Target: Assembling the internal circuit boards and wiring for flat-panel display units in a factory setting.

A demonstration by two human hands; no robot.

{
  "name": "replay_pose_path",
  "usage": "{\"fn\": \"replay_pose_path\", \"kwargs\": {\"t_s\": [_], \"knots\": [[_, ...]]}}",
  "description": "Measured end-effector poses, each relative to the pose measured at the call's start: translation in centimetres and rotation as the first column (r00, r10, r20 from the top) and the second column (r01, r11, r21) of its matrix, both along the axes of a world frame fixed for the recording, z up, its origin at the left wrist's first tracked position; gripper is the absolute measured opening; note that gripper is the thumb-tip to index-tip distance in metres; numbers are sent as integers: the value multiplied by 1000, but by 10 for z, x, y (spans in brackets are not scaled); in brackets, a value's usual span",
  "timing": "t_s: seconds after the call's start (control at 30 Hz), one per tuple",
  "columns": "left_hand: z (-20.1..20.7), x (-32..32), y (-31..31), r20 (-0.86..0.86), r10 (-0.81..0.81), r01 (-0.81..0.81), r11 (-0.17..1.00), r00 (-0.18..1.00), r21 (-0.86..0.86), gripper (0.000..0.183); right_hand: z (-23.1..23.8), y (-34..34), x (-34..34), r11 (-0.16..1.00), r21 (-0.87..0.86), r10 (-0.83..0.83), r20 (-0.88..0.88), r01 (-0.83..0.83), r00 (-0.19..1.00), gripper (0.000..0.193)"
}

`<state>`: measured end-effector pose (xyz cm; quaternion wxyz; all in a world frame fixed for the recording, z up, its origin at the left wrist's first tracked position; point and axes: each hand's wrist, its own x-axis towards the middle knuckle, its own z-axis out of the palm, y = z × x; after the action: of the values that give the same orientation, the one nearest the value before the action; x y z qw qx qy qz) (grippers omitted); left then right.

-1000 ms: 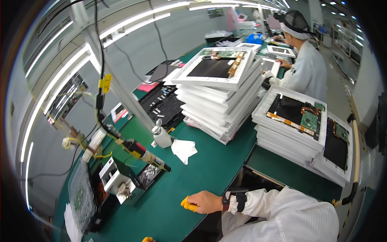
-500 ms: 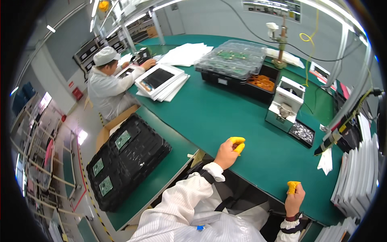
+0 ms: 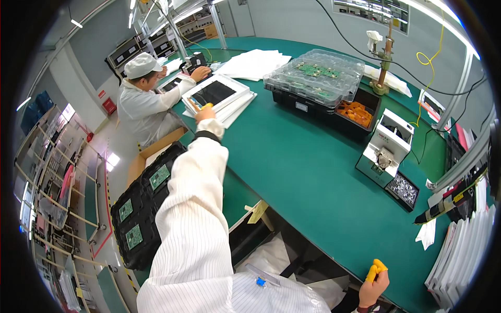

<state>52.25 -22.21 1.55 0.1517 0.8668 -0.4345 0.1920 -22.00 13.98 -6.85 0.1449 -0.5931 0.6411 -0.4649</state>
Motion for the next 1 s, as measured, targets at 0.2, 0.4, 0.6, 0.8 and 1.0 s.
{"fn": "replay_pose_path", "kwargs": {"t_s": [0.2,0.4,0.6,0.8,1.0], "knots": [[-50,-55,-34,-605,-32,-105,976,796,-189,21,38,-6,15,992,-24,-129,-295,127,947,16],[-39,-17,-36,-247,-38,71,990,968,126,26,40,-8,20,986,-46,-164,-310,158,937,16],[-41,19,-40,-691,-11,-117,984,722,-137,25,38,-12,24,978,-82,-208,-317,191,926,16],[-15,151,-8,-350,-157,97,979,923,-181,24,35,-13,11,987,-116,-137,-242,112,960,15],[-66,95,-89,-589,-697,251,707,409,-661,61,5,-6,14,958,-61,-286,-184,280,940,14]]}}
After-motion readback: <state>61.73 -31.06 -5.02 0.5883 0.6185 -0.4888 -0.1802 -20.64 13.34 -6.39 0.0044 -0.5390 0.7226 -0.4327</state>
